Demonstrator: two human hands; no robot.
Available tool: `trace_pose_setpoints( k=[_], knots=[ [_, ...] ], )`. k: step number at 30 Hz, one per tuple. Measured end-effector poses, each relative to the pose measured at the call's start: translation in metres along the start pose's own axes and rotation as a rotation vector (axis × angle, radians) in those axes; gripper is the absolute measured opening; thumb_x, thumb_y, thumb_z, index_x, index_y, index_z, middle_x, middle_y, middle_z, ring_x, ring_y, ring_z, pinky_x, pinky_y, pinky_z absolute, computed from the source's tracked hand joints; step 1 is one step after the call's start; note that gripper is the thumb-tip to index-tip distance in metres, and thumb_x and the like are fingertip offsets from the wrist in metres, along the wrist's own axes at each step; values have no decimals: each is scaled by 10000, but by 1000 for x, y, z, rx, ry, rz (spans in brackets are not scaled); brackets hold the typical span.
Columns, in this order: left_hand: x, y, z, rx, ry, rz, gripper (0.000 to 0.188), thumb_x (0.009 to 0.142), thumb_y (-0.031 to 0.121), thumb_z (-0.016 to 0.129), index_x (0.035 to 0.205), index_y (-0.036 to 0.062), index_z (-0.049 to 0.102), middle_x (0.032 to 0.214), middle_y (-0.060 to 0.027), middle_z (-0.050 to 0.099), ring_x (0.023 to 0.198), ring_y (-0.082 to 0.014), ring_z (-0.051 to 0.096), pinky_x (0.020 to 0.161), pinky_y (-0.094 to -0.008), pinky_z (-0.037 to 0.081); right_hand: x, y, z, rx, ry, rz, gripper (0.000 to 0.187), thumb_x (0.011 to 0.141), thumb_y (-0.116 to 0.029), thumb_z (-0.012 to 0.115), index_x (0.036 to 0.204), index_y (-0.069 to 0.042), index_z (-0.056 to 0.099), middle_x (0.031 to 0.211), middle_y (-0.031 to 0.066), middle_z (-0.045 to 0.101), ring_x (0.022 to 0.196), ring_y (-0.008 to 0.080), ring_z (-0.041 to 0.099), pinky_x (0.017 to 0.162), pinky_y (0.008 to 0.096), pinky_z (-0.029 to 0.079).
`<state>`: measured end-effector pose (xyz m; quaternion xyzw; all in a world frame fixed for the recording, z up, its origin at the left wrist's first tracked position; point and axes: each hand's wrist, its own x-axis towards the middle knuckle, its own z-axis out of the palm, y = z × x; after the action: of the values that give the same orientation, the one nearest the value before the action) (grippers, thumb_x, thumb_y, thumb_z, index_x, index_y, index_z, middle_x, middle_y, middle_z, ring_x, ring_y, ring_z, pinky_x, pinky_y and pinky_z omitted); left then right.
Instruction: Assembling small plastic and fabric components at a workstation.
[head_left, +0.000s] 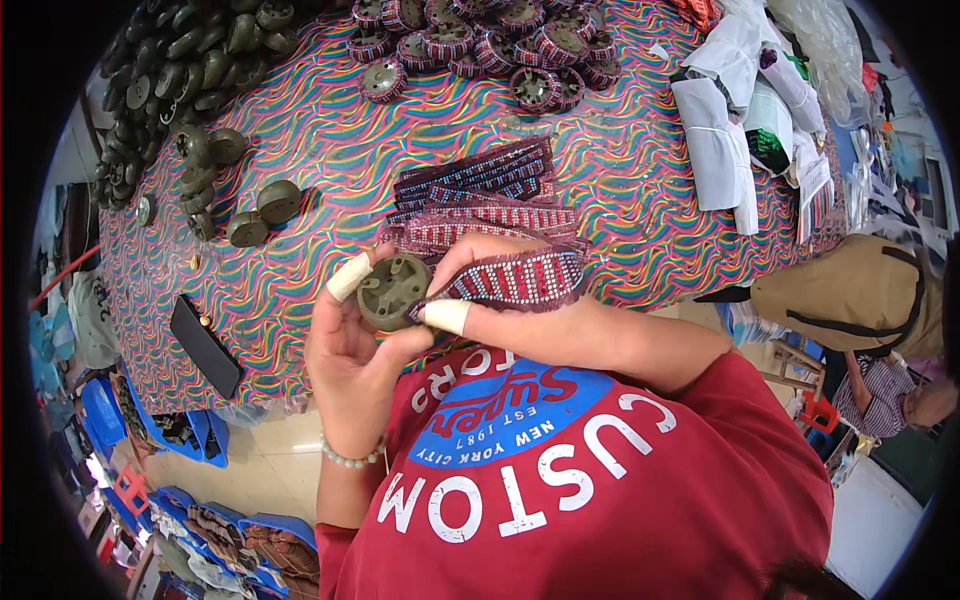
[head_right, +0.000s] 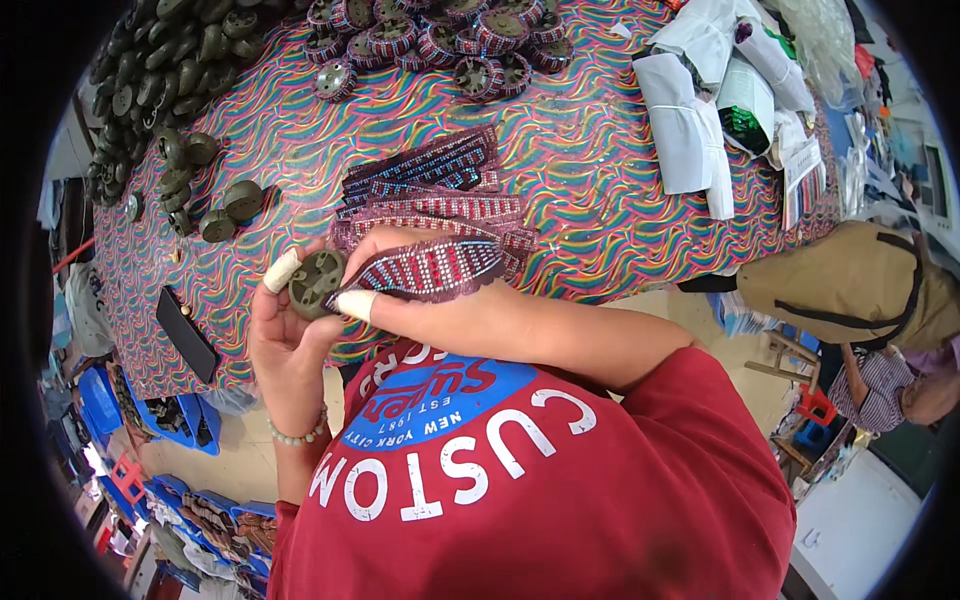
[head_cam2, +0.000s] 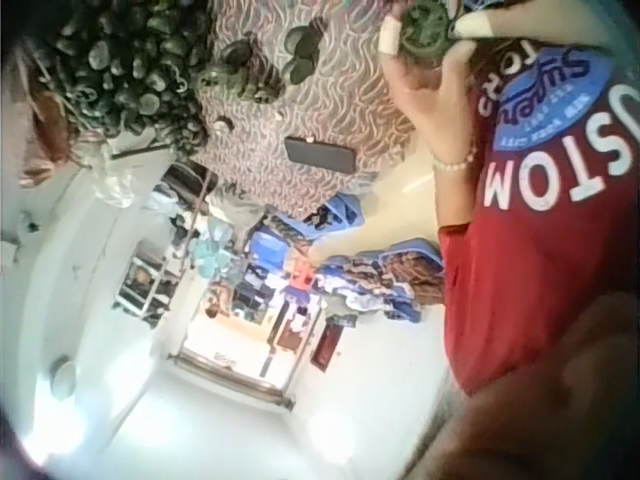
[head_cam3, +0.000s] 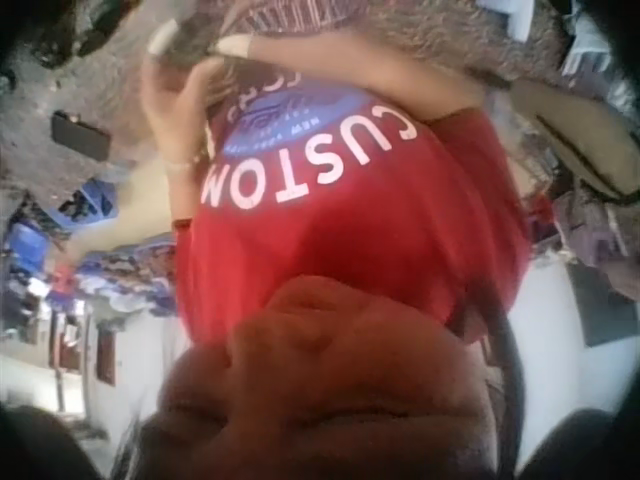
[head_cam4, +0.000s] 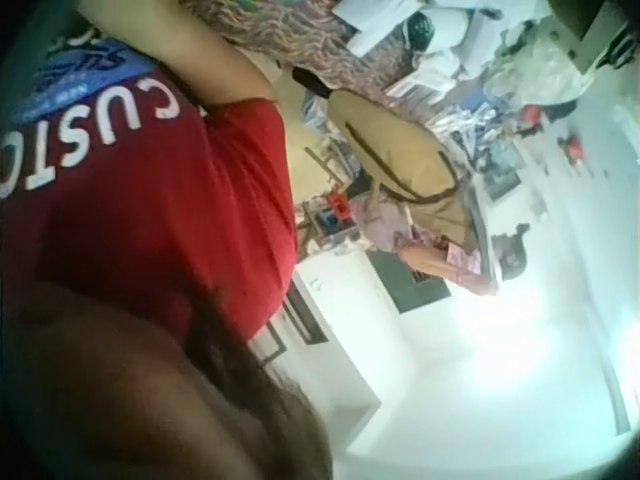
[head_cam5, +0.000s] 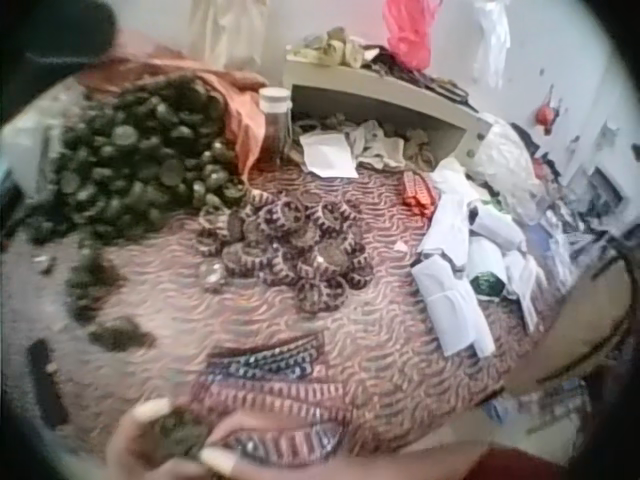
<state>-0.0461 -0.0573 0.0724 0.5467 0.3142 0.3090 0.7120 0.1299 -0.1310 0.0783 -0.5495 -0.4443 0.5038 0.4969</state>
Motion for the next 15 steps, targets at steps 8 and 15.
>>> trace_pose_setpoints(
  k=[8, 15],
  knots=[
    [6, -2, -1, -169, -21, 4, 690, 712, 61, 758, 1305, -10, 413, 1328, -200, 473, 1215, -260, 491, 1028, -379, 397, 2, 7, -15, 697, 28, 45, 163, 829, -55, 663, 974, 11, 628, 893, 76, 611, 719, 139, 617, 646, 253, 521],
    [7, -4, -2, -186, -103, 25, 743, 704, 150, 789, 1314, -31, 407, 1346, -217, 452, 1250, -288, 457, 1042, -388, 376, 10, 12, -14, 669, 3, -8, 188, 850, -39, 641, 1029, 3, 601, 1006, 78, 632, 863, 146, 629, 743, 278, 530]
  ],
)
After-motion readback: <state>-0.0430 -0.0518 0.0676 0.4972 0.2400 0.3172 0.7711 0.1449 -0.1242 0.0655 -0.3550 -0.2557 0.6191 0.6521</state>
